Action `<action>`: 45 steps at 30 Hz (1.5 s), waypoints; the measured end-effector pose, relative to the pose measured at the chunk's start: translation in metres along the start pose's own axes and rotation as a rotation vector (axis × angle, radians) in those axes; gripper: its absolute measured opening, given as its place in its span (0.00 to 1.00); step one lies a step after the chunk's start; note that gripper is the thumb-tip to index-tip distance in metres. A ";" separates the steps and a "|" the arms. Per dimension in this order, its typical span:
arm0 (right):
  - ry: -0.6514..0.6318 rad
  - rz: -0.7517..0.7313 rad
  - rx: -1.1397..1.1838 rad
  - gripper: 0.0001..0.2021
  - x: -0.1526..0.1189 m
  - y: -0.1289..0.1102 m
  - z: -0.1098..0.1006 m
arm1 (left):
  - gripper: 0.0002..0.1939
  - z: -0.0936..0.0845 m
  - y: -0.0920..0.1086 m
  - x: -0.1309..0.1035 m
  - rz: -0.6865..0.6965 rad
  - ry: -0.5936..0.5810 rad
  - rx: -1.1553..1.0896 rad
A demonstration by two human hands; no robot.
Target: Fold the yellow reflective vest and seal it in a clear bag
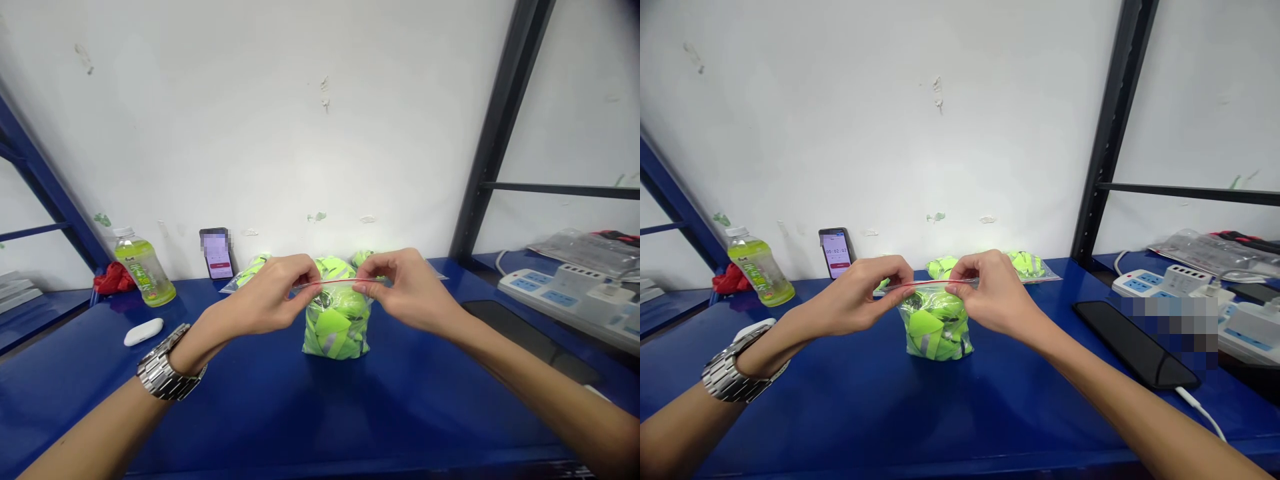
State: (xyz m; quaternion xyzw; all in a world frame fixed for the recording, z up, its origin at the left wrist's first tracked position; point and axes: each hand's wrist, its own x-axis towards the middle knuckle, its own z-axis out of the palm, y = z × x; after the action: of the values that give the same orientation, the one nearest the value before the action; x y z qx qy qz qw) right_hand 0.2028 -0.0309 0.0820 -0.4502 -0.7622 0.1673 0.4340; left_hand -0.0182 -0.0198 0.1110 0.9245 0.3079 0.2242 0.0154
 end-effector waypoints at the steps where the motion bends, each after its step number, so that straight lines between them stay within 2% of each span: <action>1: -0.013 -0.015 0.000 0.03 0.000 0.000 0.000 | 0.03 -0.001 0.001 0.001 -0.006 -0.019 -0.001; 7: -0.067 -0.109 -0.057 0.02 -0.003 -0.005 -0.005 | 0.04 -0.003 0.010 0.009 -0.013 -0.110 -0.021; 11: -0.087 -0.139 -0.098 0.03 -0.003 -0.008 -0.004 | 0.06 0.000 0.013 0.011 0.013 -0.128 -0.008; 17: -0.051 -0.183 -0.206 0.04 -0.003 -0.006 0.004 | 0.05 0.005 0.012 0.009 0.092 -0.060 0.037; 25: -0.009 -0.221 -0.170 0.03 -0.008 -0.009 0.005 | 0.05 0.002 0.017 0.010 0.040 -0.101 0.025; 32: 0.118 -0.342 -0.276 0.06 -0.011 -0.008 0.016 | 0.06 0.015 0.014 0.010 0.088 -0.065 0.175; 35: 0.129 -0.312 -0.259 0.04 -0.010 -0.003 0.011 | 0.08 0.010 0.007 0.009 0.041 -0.050 0.157; 40: 0.111 -0.192 -0.234 0.03 -0.013 0.006 -0.004 | 0.12 -0.005 -0.003 0.000 -0.058 -0.100 0.184; 43: 0.127 -0.192 -0.237 0.05 -0.014 0.008 -0.004 | 0.07 -0.002 -0.004 -0.003 -0.062 -0.080 0.201; 45: 0.157 -0.194 -0.255 0.08 -0.014 0.009 0.001 | 0.08 0.004 -0.004 -0.003 -0.056 -0.073 0.211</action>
State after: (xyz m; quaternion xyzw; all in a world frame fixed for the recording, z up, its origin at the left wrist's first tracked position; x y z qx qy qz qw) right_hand 0.2100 -0.0374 0.0692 -0.4377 -0.7808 -0.0094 0.4457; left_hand -0.0211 -0.0180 0.1052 0.9197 0.3545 0.1561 -0.0646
